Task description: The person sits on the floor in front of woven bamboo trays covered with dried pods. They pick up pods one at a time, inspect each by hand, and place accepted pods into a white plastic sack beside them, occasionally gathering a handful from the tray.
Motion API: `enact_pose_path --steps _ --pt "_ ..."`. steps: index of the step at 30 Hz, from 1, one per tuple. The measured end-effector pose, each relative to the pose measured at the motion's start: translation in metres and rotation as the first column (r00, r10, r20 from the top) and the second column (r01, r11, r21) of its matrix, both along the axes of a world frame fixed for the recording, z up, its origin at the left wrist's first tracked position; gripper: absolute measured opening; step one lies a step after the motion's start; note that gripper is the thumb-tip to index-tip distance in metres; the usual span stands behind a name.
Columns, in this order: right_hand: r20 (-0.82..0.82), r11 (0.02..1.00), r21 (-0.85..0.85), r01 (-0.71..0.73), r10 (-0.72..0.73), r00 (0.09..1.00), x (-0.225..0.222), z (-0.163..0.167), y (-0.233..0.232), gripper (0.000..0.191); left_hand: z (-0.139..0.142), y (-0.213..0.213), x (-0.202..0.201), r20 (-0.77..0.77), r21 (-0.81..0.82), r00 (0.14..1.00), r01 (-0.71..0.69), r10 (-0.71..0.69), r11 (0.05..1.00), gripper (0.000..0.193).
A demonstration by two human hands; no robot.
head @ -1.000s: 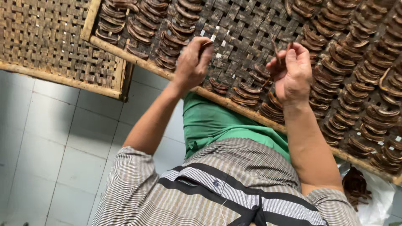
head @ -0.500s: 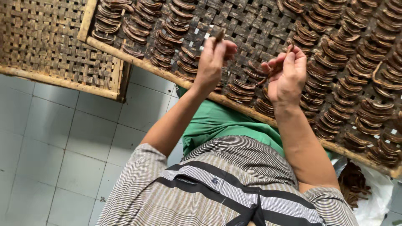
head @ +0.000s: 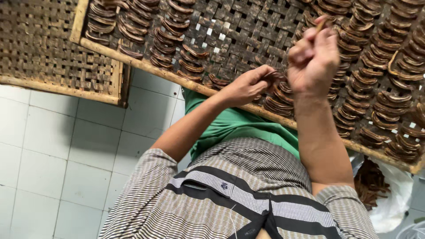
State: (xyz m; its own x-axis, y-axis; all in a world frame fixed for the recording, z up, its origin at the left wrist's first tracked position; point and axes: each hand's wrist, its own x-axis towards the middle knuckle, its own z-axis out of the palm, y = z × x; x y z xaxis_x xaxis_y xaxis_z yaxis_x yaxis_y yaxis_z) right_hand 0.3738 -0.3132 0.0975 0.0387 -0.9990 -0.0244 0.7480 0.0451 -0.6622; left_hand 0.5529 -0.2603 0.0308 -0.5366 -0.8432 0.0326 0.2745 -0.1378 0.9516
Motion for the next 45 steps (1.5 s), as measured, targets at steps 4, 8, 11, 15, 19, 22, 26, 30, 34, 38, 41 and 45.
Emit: enact_pose_path --steps 4,8,11,15,19,22,26,30,34,38,41,45 --pt "-0.404 0.959 -0.268 0.091 -0.197 0.893 -0.020 0.015 -0.018 0.020 -0.006 0.007 0.046 0.003 0.176 1.000 -0.029 0.029 0.984 0.021" --pt "-0.961 0.971 -0.109 -0.213 -0.047 0.274 -0.005 -0.006 -0.014 0.019 0.000 -0.002 0.115 -0.003 0.245 0.961 -0.269 0.278 0.931 0.016" --pt "-0.989 0.953 0.031 -0.301 -0.014 -0.147 0.022 -0.036 -0.006 0.029 0.008 -0.014 0.165 0.372 -0.182 0.778 -0.474 0.506 0.862 0.025" --pt "-0.966 0.972 -0.030 -0.232 -0.087 -0.242 0.045 -0.065 -0.001 0.034 0.006 -0.023 0.203 0.533 -0.590 0.551 -0.302 0.642 0.749 0.025" --pt "-0.953 0.966 -0.085 -0.244 -0.150 -0.265 0.040 -0.078 -0.005 0.022 -0.007 -0.030 0.217 0.641 -0.728 0.346 -0.009 0.685 0.686 0.024" --pt "-0.882 0.916 -0.264 -0.302 -0.356 -0.309 0.032 -0.084 -0.005 0.019 -0.016 -0.037 0.222 0.655 -0.754 0.293 0.187 0.696 0.630 0.025" --pt "-0.933 0.937 -0.320 -0.138 -0.337 -0.123 0.020 -0.080 -0.009 0.017 -0.024 -0.042 0.222 0.640 -0.764 0.243 0.307 0.729 0.568 0.021" --pt "-0.979 0.971 -0.164 -0.174 -0.139 0.149 0.013 -0.066 -0.006 0.027 -0.026 -0.041 0.224 0.609 -0.773 0.255 0.404 0.751 0.490 0.027" --pt "-0.968 0.904 -0.169 -0.393 -0.227 -0.107 0.027 -0.065 0.014 0.038 -0.024 -0.039 0.225 0.612 -0.781 0.280 0.362 0.740 0.509 0.040" --pt "-0.898 0.869 -0.281 -0.408 -0.388 -0.208 0.042 -0.074 0.029 0.028 -0.019 -0.039 0.222 0.642 -0.756 0.261 0.369 0.721 0.540 0.024" --pt "-0.879 0.868 -0.308 -0.390 -0.416 -0.232 0.042 -0.080 0.034 0.025 -0.015 -0.036 0.223 0.596 -0.802 0.349 0.307 0.723 0.513 0.021" --pt "-0.856 0.863 -0.301 -0.406 -0.432 -0.283 0.038 -0.083 0.039 0.021 -0.011 -0.027 0.232 0.539 -0.754 0.453 -0.117 0.710 0.647 0.014"
